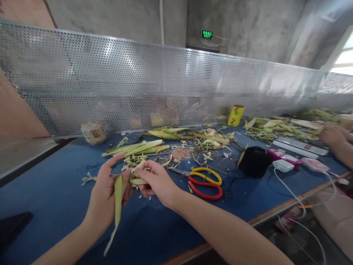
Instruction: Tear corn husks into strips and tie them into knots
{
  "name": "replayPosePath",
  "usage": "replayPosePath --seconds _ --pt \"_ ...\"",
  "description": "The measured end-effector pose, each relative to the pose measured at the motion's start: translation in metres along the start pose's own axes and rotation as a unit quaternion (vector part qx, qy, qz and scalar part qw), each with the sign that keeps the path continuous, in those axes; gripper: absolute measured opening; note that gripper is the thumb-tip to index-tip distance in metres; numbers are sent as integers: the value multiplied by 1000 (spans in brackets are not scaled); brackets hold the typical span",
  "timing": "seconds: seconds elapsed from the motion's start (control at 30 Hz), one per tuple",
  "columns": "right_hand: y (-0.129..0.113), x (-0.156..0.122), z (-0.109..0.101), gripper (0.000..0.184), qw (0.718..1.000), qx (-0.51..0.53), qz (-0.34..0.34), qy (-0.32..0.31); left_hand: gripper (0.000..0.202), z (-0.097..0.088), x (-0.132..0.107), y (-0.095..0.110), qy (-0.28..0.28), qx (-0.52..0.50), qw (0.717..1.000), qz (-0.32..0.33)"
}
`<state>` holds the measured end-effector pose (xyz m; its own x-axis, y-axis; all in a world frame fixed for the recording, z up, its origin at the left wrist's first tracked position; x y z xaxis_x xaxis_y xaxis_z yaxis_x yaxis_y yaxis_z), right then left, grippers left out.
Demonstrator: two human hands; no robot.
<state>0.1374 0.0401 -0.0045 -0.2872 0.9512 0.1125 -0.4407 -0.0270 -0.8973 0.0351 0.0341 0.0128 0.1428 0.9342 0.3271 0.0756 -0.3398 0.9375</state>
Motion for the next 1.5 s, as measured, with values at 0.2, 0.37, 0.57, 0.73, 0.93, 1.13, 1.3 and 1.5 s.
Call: replayPosePath --seconds 0.2,0.37,0.57,0.73,0.93,1.13,1.3,1.5 --pt "-2 0 0 29 999 -23 -33 -11 48 1 -3 -1 4 23 1000 3" --pt "-6 -1 0 30 994 -46 -95 4 46 1 -3 -2 5 6 999 33" --pt "-8 -1 -3 31 989 -69 -125 29 44 4 -2 -3 21 -63 998 -21" --pt "-11 -2 -4 34 988 -87 -120 37 50 4 -1 -8 -5 -92 994 -65" --pt "-13 -3 -5 33 987 -87 -126 39 47 4 -1 -4 -17 -93 995 12" --pt "-13 -3 -5 31 985 -99 -132 40 49 8 0 -7 -32 -137 990 -29" --pt "-17 -2 -11 31 987 -108 -113 38 61 10 -2 -7 -74 -166 982 -54" --pt "-36 -3 -24 20 985 -120 -117 32 64 14 -1 -10 -202 -217 953 -67"
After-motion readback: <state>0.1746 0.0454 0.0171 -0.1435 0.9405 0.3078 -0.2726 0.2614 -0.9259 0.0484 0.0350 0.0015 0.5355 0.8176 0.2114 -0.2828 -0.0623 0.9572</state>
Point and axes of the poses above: each hand's wrist, its own x-axis towards the middle knuckle, its own z-axis out of the palm, y = z × x, the point moved 5 cm from there along x, towards the middle knuckle, and after that the axes turned 1 degree about -y, right-handed, at the moved point
